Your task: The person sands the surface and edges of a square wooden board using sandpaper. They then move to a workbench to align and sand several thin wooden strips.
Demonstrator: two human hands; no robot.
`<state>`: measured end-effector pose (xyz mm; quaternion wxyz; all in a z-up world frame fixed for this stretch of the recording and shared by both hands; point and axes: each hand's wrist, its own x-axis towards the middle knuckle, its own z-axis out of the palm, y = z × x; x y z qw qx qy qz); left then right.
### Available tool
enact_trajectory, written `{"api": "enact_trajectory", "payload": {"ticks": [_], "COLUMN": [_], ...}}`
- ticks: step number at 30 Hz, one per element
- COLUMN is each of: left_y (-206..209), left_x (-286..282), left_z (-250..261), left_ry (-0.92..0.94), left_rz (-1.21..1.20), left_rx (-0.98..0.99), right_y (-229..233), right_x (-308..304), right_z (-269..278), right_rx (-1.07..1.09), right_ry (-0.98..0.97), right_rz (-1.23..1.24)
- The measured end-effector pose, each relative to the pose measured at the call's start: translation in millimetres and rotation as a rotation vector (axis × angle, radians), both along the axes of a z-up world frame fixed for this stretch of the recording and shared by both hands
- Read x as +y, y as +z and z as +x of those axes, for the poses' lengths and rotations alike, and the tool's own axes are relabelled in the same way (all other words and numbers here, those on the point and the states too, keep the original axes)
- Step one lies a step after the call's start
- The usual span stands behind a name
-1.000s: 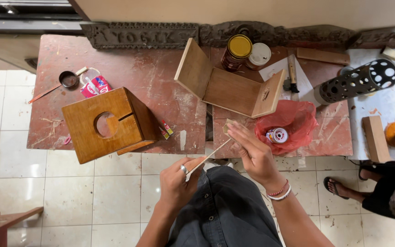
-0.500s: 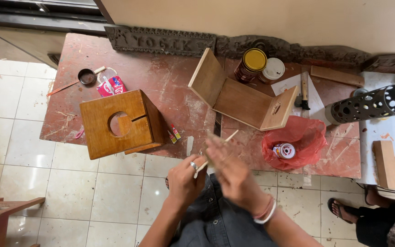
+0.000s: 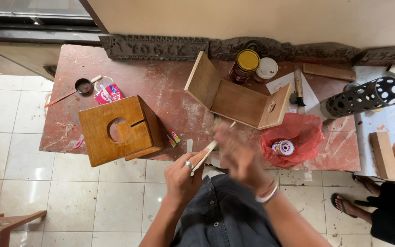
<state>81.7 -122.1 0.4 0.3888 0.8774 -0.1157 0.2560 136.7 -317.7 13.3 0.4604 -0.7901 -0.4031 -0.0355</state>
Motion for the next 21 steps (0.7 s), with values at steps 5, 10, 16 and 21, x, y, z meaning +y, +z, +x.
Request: {"api": "enact_trajectory", "payload": {"ticks": [5, 10, 16, 21], "left_y": [-5.9, 9.2, -5.4, 9.3], "left_x": [1.2, 0.9, 2.9, 5.0], "left_z": [0.2, -0.5, 6.6, 3.5], "left_ry": [-0.018, 0.012, -0.006, 0.003], "left_rz": [-0.041, -0.084, -0.066, -0.072], "left_rx": [-0.007, -0.108, -0.132, -0.172], "right_y": [23.9, -9.2, 35.8, -2.5], "right_x": [17.0, 4.7, 43.7, 15.2], "right_z": [-11.2, -1.7, -22.1, 9.4], "right_rx": [-0.1, -0.201, -0.196, -0.274], "right_ry": [-0.182, -0.043, -0.182, -0.173], "right_rz": [-0.019, -0.053, 0.019, 0.032]}}
